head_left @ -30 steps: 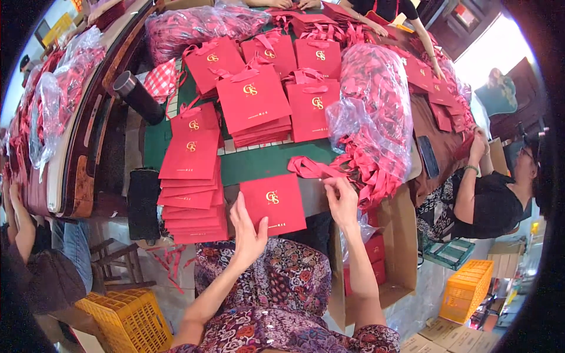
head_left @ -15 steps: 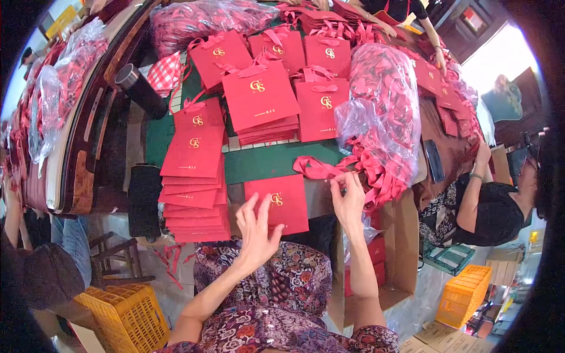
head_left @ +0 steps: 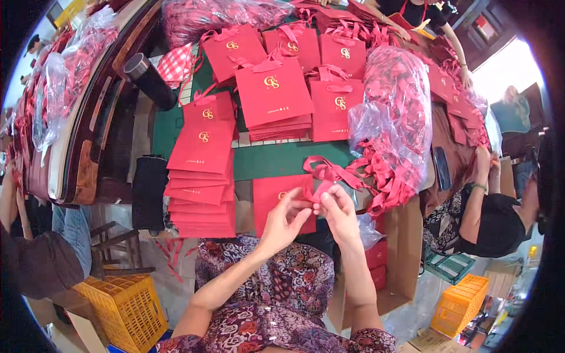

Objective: The person assembles gift bags by folding ribbon handles onto small paper bags, puts the assembled bags into a cardboard box, gathers a stack of unassembled paper bags, and then resumes attaching ribbon handles to the bags.

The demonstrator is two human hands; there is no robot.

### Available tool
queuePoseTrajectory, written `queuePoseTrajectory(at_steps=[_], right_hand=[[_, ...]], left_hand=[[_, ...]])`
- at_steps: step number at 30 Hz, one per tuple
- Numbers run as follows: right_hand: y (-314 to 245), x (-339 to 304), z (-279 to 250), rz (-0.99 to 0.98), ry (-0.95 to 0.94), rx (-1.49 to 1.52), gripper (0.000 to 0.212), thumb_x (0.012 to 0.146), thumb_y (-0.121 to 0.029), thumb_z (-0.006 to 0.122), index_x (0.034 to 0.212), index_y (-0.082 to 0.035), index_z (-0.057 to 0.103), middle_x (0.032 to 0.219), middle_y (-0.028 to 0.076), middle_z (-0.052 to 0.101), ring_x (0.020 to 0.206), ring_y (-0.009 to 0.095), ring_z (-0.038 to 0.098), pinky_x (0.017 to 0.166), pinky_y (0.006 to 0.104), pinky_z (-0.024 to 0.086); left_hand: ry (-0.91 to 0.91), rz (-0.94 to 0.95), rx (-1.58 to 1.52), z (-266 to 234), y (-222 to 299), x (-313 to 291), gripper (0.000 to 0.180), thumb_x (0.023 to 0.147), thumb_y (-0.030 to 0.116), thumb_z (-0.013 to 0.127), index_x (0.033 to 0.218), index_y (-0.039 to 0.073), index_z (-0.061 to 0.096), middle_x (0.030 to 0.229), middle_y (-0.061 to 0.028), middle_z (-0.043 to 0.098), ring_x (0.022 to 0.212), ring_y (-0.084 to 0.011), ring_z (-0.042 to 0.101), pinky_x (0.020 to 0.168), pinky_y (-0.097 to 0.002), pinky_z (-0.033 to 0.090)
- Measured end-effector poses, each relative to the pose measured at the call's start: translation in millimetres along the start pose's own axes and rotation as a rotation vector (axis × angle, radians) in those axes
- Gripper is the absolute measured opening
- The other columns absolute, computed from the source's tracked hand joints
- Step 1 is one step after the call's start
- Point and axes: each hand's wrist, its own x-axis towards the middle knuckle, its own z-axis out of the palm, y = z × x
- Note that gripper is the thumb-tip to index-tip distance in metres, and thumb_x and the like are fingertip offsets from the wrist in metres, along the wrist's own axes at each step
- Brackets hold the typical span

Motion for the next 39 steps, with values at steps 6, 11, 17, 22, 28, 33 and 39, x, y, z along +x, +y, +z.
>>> queuePoseTrajectory(at_steps=[6,11,17,22,28,33,39], right_hand=[[-4.0,-10.9,-3.3,0.061,-0.033,-0.073,0.008,0.099,-0.012,0.061,0.098,-0.008,0.054,0.089,0.0,0.064,0.078,0.01,0.065,0.072,0.0273,0.056],[1.2,-17.2,-7.7,0.11,-0.064,-0.12,0.011,0.098,-0.011,0.063,0.096,-0.007,0.053,0.088,0.0,0.063,0.077,0.009,0.064,0.071,0.0259,0.055],[7.9,-27.0,-0.9,-0.17,0.203,-0.574,0.023,0.088,-0.003,0.073,0.098,-0.007,0.052,0.087,-0.002,0.059,0.074,0.005,0.055,0.068,0.0205,0.046],[6.6,-21.9,23.2,-0.359,0.142,-0.766,0.017,0.085,-0.002,0.073,0.1,-0.003,0.065,0.09,0.004,0.06,0.076,0.011,0.061,0.068,0.0254,0.05],[7.5,-17.2,20.1,-0.541,0.084,-0.836,0.011,0.087,0.001,0.068,0.097,-0.001,0.064,0.094,0.009,0.062,0.08,0.014,0.062,0.07,0.0263,0.051],[-0.4,-23.4,11.0,-0.401,0.092,-0.441,0.005,0.098,-0.002,0.056,0.102,0.0,0.054,0.097,0.005,0.061,0.084,0.01,0.06,0.075,0.0246,0.05],[9.4,6.4,14.4,-0.438,0.132,-0.897,0.008,0.093,-0.004,0.064,0.1,-0.001,0.064,0.084,0.006,0.062,0.072,0.014,0.058,0.066,0.0264,0.047]], left_hand=[[-0.15,-0.446,-0.599,-11.5,-3.1,1.9,0.04,0.102,0.028,0.058,0.132,0.002,0.058,0.101,-0.0014,0.067,0.085,-0.0081,0.064,0.069,-0.0221,0.05],[-0.161,-0.499,-0.715,-18.7,-0.1,4.7,0.032,0.1,0.024,0.061,0.125,0.004,0.063,0.101,0.0005,0.068,0.076,-0.0043,0.059,0.066,-0.0202,0.049],[-0.056,-0.351,-0.445,-20.9,3.1,4.3,0.022,0.097,0.012,0.063,0.116,0.004,0.069,0.099,-0.0007,0.07,0.074,-0.0029,0.058,0.066,-0.0199,0.049],[-0.068,-0.077,0.001,-10.2,-0.3,-1.6,0.017,0.094,0.006,0.064,0.108,-0.001,0.072,0.096,-0.0039,0.072,0.085,-0.0073,0.063,0.075,-0.0227,0.051],[-0.125,-0.046,0.072,-21.3,16.7,8.4,0.025,0.091,0.009,0.068,0.115,0.002,0.069,0.096,-0.0072,0.07,0.079,-0.0112,0.065,0.069,-0.0267,0.052],[0.016,0.241,0.65,-36.9,5.8,29.5,0.055,0.082,0.016,0.074,0.133,0.004,0.057,0.124,-0.0177,0.056,0.118,-0.0344,0.049,0.1,-0.0428,0.04],[0.018,0.239,0.9,-33.9,2.4,39.4,0.063,0.073,0.019,0.081,0.128,0.0,0.056,0.119,-0.015,0.052,0.113,-0.0334,0.046,0.093,-0.0474,0.036]])
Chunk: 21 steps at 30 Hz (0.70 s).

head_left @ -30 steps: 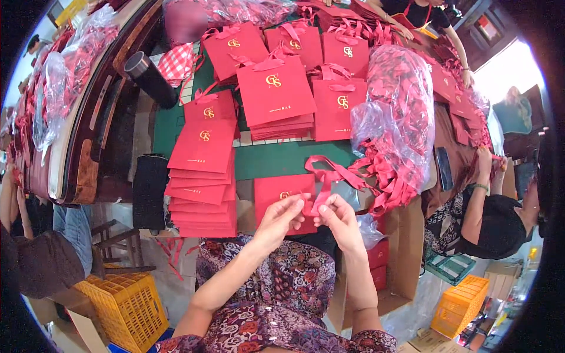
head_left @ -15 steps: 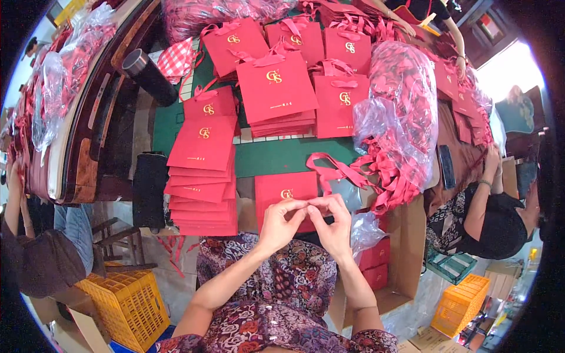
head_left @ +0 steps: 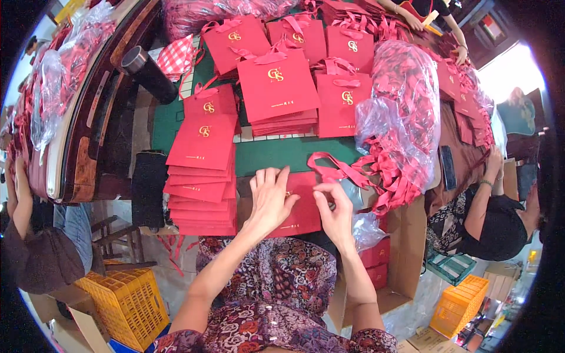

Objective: The person assembles gift bags by folding ribbon handles onto small paper bags, puts the assembled bags into a cardboard box, gathers a stack of unassembled paper bags, and then resumes attaching ribbon handles to the bags.

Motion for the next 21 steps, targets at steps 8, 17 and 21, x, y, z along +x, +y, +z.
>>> queuePoseTrajectory(at_steps=[8,17,21], right_hand=[[7.4,9.6,21.0,0.108,0.014,-0.077,0.009,0.087,-0.006,0.07,0.092,-0.001,0.064,0.082,0.011,0.068,0.073,0.021,0.067,0.067,0.0325,0.052],[-11.6,10.1,19.5,0.021,0.03,-0.15,0.008,0.083,-0.002,0.068,0.087,-0.002,0.062,0.078,0.012,0.067,0.072,0.024,0.069,0.066,0.0346,0.053],[-14.9,10.2,18.6,0.044,-0.008,-0.161,0.007,0.082,-0.001,0.067,0.086,-0.002,0.061,0.079,0.012,0.067,0.073,0.025,0.069,0.066,0.0354,0.054]], left_hand=[[0.018,-0.006,-0.058,-3.1,5.3,1.4,0.05,0.071,0.016,0.081,0.116,0.01,0.06,0.109,-0.0121,0.057,0.105,-0.0314,0.05,0.088,-0.0444,0.036],[0.082,0.02,-0.222,-2.4,11.1,-6.6,0.034,0.077,0.003,0.069,0.109,0.012,0.063,0.093,-0.0072,0.068,0.087,-0.0267,0.059,0.084,-0.041,0.037],[0.076,0.018,-0.246,-3.5,10.7,-10.4,0.032,0.078,0.002,0.068,0.108,0.012,0.064,0.093,-0.0069,0.068,0.087,-0.0265,0.059,0.084,-0.0409,0.037]])
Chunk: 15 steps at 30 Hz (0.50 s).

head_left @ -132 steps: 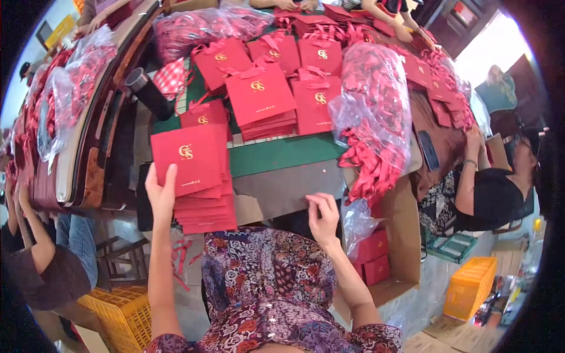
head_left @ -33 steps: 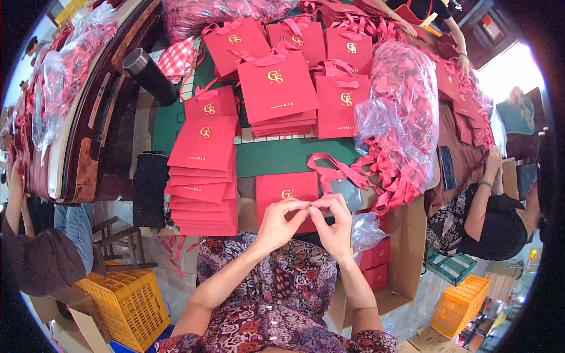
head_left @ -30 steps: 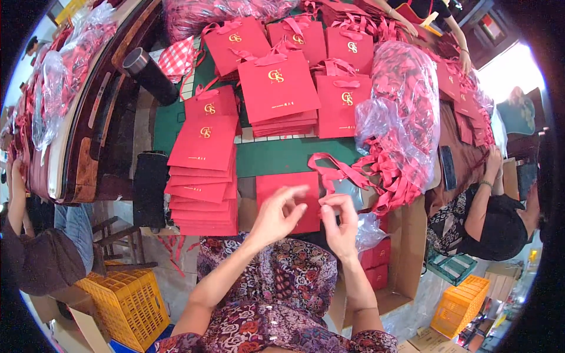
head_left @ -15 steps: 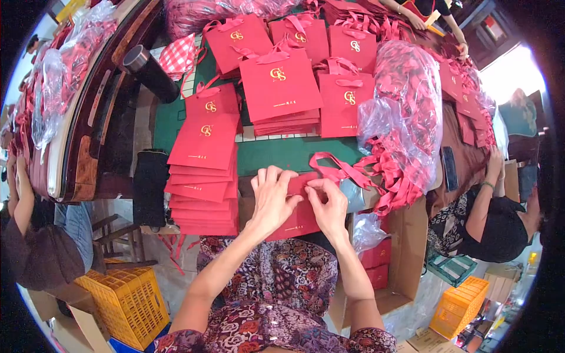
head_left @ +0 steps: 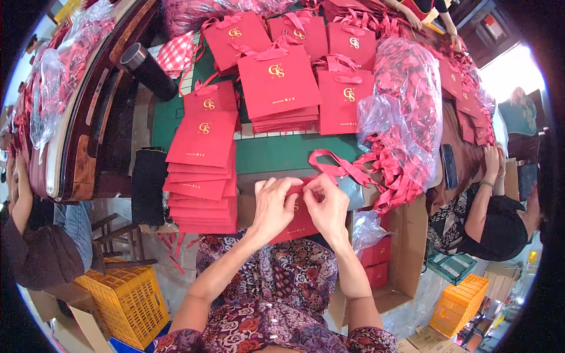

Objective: The person assembles gift bags by folding ribbon handles onto small paper bags, puts the assembled bags into a cardboard box, gathers a stack of unassembled paper bags, and then resumes attaching ribbon handles to the bags.

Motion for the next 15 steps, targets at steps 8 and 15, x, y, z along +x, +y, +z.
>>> queuePoseTrajectory(at_steps=[8,15], right_hand=[[2.0,-3.3,-6.1,-0.206,-0.024,-0.108,0.028,0.071,-0.004,0.082,0.094,-0.003,0.066,0.085,0.008,0.063,0.081,0.026,0.064,0.069,0.0361,0.052],[6.7,-4.8,-19.8,-0.105,-0.16,-0.028,0.022,0.073,-0.004,0.079,0.092,-0.003,0.068,0.087,0.01,0.061,0.084,0.028,0.063,0.071,0.0369,0.051]], left_hand=[[-0.096,-0.099,-0.213,-10.5,-16.2,9.9,0.013,0.085,0.011,0.07,0.097,0.005,0.07,0.085,-0.0112,0.072,0.08,-0.026,0.07,0.078,-0.0381,0.051],[-0.169,-0.253,-0.3,-16.7,-15.0,13.0,0.028,0.08,0.028,0.079,0.093,0.005,0.071,0.085,-0.0138,0.073,0.081,-0.0286,0.072,0.078,-0.0382,0.054]])
